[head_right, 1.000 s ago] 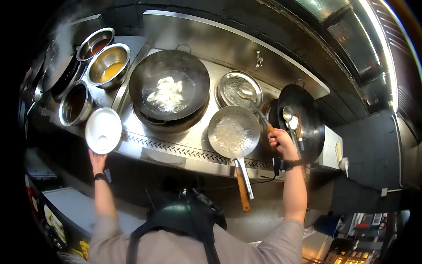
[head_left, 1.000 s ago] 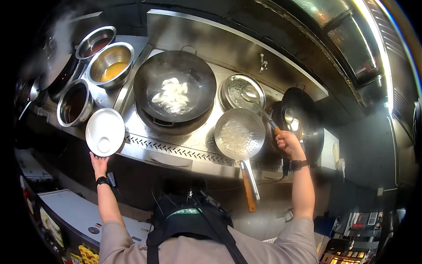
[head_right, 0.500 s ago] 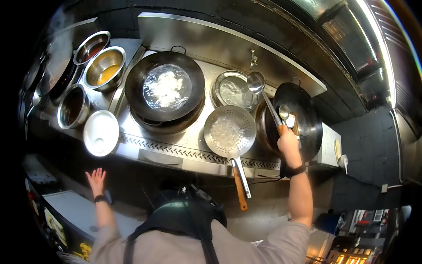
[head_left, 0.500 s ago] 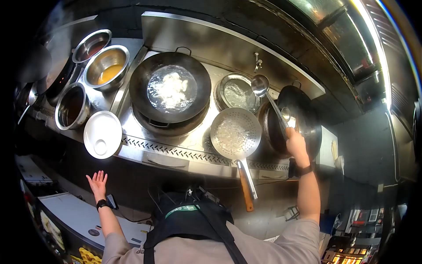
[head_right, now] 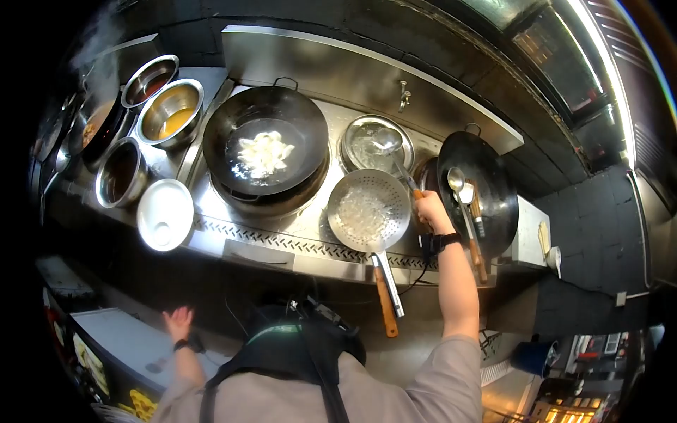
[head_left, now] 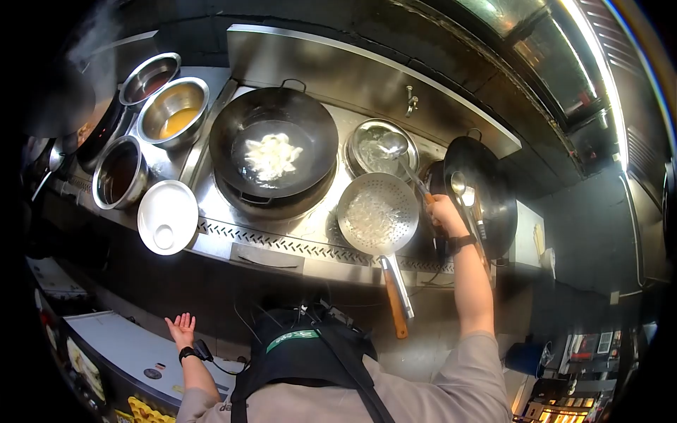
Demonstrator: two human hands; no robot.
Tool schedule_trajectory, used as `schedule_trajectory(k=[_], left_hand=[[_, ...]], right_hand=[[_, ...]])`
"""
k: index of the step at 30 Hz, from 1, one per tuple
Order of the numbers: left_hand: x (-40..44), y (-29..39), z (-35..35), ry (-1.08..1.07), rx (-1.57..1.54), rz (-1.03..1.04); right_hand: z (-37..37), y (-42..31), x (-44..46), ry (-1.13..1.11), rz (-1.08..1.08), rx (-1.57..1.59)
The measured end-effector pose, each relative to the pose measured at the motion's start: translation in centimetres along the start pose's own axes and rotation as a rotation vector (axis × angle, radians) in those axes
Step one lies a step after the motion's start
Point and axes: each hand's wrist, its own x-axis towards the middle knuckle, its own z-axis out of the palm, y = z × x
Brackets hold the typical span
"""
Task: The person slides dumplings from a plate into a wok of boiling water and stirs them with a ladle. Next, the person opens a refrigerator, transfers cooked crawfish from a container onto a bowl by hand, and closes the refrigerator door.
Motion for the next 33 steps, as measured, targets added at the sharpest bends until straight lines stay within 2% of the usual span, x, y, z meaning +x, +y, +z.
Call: schedule_trajectory(k=[3, 4, 7, 14, 20, 24, 26, 27, 30, 33], left_hand=[[0.0, -0.4, -0.6, 0.000, 0.000, 0.003], [0.0, -0.4, -0.7, 0.006, 0.002, 0.000], [0.2, -0.4, -1.1, 0.006, -0.002, -0.004], [0.3, 0.0, -2.2, 0.034, -0.003, -0.014], [0.4, -1.0, -1.9, 0.025, 0.052, -0.017], [0.0, -1.4, -1.4, 0.014, 0.039, -0.019], [-0.4, -1.4, -1.0, 0.018, 0.027, -0.025], [-0.3, -1.3, -1.1, 0.015, 0.025, -0.024], [-0.1, -1.3, -1.6, 0.024, 0.020, -0.020], [0.1, -1.2, -2.1, 0.036, 0.019, -0.014]], right_hand=[[-0.1, -0.9, -0.2, -0.109, 0.119, 0.326], [-0.3, -1.1, -0.5, -0.109, 0.117, 0.325], [-0.9, -1.6, -2.3, -0.171, 0.159, 0.633], [-3.6, -5.3, -9.9, -0.222, 0.106, 0.677], [-2.6, -9.2, -13.6, -0.295, 0.041, 0.545], [0.2, -11.1, -14.3, -0.285, -0.065, 0.348], [2.0, -10.8, -13.5, -0.084, -0.364, -0.150], [2.6, -10.6, -13.2, 0.007, -0.518, -0.272], [3.4, -11.2, -13.5, 0.101, -0.559, -0.422], [3.1, -11.1, -13.6, 0.159, -0.559, -0.444]])
